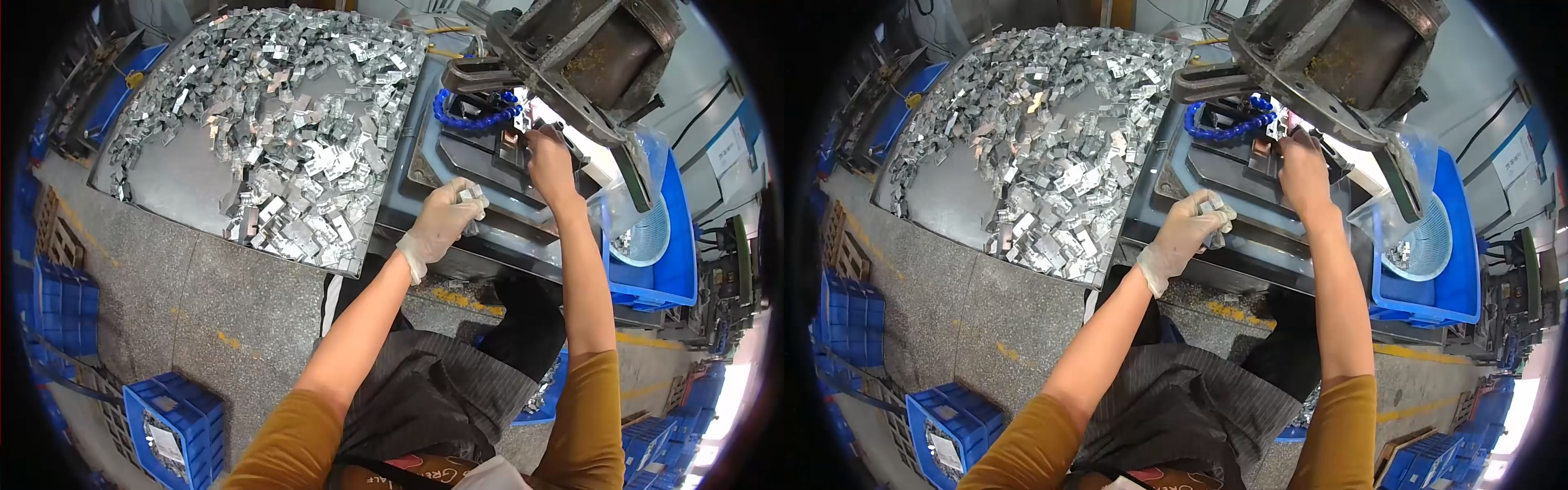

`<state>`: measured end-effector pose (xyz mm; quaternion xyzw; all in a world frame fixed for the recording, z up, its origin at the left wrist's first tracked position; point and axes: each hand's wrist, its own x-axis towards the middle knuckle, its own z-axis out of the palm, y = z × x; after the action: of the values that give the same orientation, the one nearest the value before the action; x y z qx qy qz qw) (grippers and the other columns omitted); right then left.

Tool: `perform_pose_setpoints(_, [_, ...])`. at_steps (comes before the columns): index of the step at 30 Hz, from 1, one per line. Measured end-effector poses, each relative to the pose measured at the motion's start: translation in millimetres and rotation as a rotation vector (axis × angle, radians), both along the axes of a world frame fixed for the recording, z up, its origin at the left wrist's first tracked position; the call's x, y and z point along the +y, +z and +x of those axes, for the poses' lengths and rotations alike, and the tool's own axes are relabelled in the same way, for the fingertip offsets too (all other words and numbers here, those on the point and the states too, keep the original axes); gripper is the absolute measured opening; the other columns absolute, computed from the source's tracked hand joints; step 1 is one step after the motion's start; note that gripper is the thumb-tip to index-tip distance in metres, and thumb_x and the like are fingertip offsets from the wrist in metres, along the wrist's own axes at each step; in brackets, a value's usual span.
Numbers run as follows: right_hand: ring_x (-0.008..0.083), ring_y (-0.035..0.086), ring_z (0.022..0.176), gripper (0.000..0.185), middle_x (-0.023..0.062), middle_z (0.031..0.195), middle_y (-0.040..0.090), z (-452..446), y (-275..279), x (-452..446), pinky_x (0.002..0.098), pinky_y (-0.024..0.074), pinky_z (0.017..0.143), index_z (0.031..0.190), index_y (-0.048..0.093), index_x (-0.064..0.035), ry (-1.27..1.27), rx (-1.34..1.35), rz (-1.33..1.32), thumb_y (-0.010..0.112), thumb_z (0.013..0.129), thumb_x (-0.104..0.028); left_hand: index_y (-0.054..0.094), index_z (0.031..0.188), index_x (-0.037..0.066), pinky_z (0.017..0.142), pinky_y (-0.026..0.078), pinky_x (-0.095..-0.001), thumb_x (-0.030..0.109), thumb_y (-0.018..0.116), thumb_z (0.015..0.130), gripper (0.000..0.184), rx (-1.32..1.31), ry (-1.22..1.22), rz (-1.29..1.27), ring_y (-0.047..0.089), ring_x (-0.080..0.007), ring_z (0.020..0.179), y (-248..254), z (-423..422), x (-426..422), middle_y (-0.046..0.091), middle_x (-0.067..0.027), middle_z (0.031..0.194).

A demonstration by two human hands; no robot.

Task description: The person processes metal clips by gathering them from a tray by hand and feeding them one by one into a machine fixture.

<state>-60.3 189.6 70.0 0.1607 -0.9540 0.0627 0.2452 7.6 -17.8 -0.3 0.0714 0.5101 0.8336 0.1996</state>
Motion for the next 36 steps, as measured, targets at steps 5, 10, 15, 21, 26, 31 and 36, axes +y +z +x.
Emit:
perform_pose_setpoints(5, [0.0391, 0.060, 0.093, 0.020, 0.0214, 0.094, 0.061, -4.1, 1.2, -0.3, 0.0452, 0.0477, 0.080, 0.093, 0.065, 0.0036, 0.006, 0.014, 0.100, 0.053, 0.078, 0.009, 0.063, 0.099, 0.007, 0.056, 0.045, -0.0198, 0.015, 0.065, 0.090, 0.012, 0.004, 0.005, 0.020, 0.058, -0.0042, 0.070, -6.6, -1.7, 1.9, 0.066, -0.0003, 0.084])
perform_pose_setpoints(10, [0.0378, 0.059, 0.101, 0.022, 0.0203, 0.103, 0.061, -1.4, 2.7, -4.7, 0.0455, 0.0487, 0.089, 0.093, 0.065, 0.0020, -0.068, -0.003, 0.138, 0.059, 0.072, 0.006, 0.062, 0.101, 0.006, 0.061, 0.046, -0.0212, 0.013, 0.063, 0.090, 0.013, -0.049, -0.019, -0.054, 0.058, -0.0051, 0.070, 11.4, 3.4, -4.0, 0.066, -0.0017, 0.085])
perform_pose_setpoints(15, [0.0405, 0.059, 0.093, 0.019, 0.0217, 0.097, 0.061, 13.9, 14.0, -7.7, 0.0475, 0.0486, 0.078, 0.101, 0.065, 0.0025, -0.032, 0.090, -0.005, 0.060, 0.083, -0.001, 0.061, 0.107, 0.006, 0.062, 0.046, -0.0206, 0.011, 0.061, 0.090, 0.018, -0.018, -0.032, -0.022, 0.057, -0.0055, 0.072, 2.6, 0.7, -2.0, 0.063, -0.0013, 0.089])
perform_pose_setpoints(21, [0.0383, 0.059, 0.090, 0.020, 0.0190, 0.094, 0.061, 83.6, 19.0, -41.7, 0.0433, 0.0484, 0.079, 0.102, 0.066, 0.0020, 0.129, -0.060, -0.303, 0.065, 0.083, -0.003, 0.052, 0.123, 0.004, 0.065, 0.050, -0.0223, 0.006, 0.060, 0.089, 0.035, 0.028, -0.091, 0.011, 0.058, -0.0084, 0.078, 5.7, 3.4, -2.1, 0.058, -0.0042, 0.104])
perform_pose_setpoints(26, [0.0354, 0.058, 0.088, 0.022, 0.0167, 0.094, 0.059, 112.8, 8.7, -69.7, 0.0411, 0.0476, 0.078, 0.105, 0.066, 0.0017, 0.330, -0.195, -0.428, 0.067, 0.084, -0.006, 0.042, 0.136, 0.004, 0.074, 0.053, -0.0258, 0.000, 0.060, 0.088, 0.052, 0.122, -0.134, -0.053, 0.059, -0.0104, 0.093, 4.1, 2.5, -3.8, 0.054, -0.0075, 0.115])
perform_pose_setpoints(31, [0.0307, 0.058, 0.078, 0.015, 0.0146, 0.085, 0.059, 103.9, 1.5, -62.8, 0.0382, 0.0467, 0.071, 0.097, 0.066, 0.0018, 0.206, -0.238, -0.423, 0.068, 0.084, -0.005, 0.029, 0.149, 0.006, 0.078, 0.051, -0.0238, -0.002, 0.067, 0.083, 0.078, 0.220, -0.146, -0.031, 0.056, -0.0121, 0.102, 10.2, 5.9, -5.0, 0.053, -0.0072, 0.119])
perform_pose_setpoints(36, [0.0340, 0.057, 0.079, 0.012, 0.0156, 0.085, 0.058, 110.8, -1.9, -58.5, 0.0406, 0.0460, 0.070, 0.094, 0.064, 0.0020, 0.167, -0.302, -0.514, 0.067, 0.084, -0.004, 0.031, 0.149, 0.010, 0.062, 0.045, -0.0192, 0.003, 0.068, 0.084, 0.075, 0.099, -0.099, 0.014, 0.053, -0.0051, 0.081, 14.8, 5.7, -10.7, 0.054, -0.0020, 0.105])
